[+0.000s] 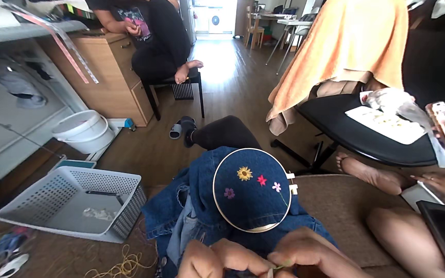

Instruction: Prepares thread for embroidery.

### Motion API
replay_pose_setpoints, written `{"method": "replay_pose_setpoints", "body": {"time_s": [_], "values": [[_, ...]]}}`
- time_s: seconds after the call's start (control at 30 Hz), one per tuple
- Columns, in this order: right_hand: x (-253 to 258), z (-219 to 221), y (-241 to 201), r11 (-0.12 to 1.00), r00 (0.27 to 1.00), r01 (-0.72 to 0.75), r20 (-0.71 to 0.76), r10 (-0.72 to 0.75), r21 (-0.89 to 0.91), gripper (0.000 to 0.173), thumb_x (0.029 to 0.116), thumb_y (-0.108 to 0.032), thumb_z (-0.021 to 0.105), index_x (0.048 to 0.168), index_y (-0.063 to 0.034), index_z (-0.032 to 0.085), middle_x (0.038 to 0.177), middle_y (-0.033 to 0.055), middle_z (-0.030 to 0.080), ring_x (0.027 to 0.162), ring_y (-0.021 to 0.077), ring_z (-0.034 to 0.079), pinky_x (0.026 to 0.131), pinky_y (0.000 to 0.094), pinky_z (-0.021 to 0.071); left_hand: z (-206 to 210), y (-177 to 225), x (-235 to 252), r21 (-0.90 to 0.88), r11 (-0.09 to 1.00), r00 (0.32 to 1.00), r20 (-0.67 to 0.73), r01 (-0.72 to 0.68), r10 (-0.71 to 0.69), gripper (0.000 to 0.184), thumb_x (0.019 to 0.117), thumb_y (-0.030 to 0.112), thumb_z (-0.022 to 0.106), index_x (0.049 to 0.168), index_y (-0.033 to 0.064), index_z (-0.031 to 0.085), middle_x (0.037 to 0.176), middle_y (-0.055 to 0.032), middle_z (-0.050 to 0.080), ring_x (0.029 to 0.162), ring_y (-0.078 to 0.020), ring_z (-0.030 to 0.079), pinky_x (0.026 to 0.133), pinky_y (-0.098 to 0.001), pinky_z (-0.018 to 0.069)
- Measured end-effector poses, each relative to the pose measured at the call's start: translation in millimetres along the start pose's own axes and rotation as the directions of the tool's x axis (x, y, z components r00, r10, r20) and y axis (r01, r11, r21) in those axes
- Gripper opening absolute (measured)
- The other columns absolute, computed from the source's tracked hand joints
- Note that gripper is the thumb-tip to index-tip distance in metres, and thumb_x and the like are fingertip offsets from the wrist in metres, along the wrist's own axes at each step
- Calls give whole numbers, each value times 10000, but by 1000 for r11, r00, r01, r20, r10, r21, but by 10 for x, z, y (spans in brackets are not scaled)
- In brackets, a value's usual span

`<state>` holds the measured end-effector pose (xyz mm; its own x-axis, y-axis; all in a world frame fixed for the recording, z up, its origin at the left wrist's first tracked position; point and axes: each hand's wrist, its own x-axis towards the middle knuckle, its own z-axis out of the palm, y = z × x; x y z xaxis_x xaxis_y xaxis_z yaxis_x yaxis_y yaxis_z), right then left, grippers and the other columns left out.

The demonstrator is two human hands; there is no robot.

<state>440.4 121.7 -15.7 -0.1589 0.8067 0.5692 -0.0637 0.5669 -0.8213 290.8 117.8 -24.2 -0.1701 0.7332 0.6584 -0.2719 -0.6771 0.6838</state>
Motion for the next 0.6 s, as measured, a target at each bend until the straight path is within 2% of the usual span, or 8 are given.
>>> {"method": "replay_pose_setpoints", "body": {"time_s": [0.1,0.2,0.4,0.5,0.57,0.6], "values": [[11,-4,-6,999,999,32,-22,-33,-41,67,960,-88,713,970,-21,710,947,11,687,847,-10,643,724,133,546,7,-9,-10,39,999,999,19,-31,30,354,867,-51,730,1026,148,484,930,14,751,909,-67,734,814,-225,593],[3,-1,-3,994,999,44,-28,-47,-98,107,989,-119,670,952,-18,670,939,26,660,829,-15,618,694,121,520,4,-17,-22,54,998,999,10,-34,34,364,854,-58,742,1017,142,485,909,10,746,888,-73,736,807,-234,601],[22,-33,24,995,998,-48,33,46,83,140,1053,-183,575,996,-87,659,982,-37,655,883,-6,641,760,170,555,-68,15,47,-54,995,997,-3,82,-82,389,868,-56,722,1032,177,457,917,31,762,876,-76,750,790,-233,607],[29,-51,35,981,999,-37,19,34,190,151,1065,-207,536,1032,-133,664,1029,-48,679,993,51,669,862,240,571,-107,45,78,-306,931,980,22,197,-200,337,905,-48,685,1056,196,507,961,12,762,961,-158,756,899,-351,609],[46,-80,23,964,1000,-25,-2,26,264,153,1073,-222,520,1049,-151,653,1048,-34,701,1066,113,686,969,320,563,-131,76,104,-534,796,944,9,283,-329,237,926,-11,679,1034,176,582,940,-10,737,963,-207,754,945,-442,602],[54,-102,15,952,999,-24,-15,30,306,153,1073,-226,518,1054,-155,652,1046,-19,716,1080,147,697,995,357,559,-143,97,123,-615,727,921,-4,306,-390,178,937,10,673,1012,154,602,920,-15,715,921,-206,752,929,-458,609]]}}
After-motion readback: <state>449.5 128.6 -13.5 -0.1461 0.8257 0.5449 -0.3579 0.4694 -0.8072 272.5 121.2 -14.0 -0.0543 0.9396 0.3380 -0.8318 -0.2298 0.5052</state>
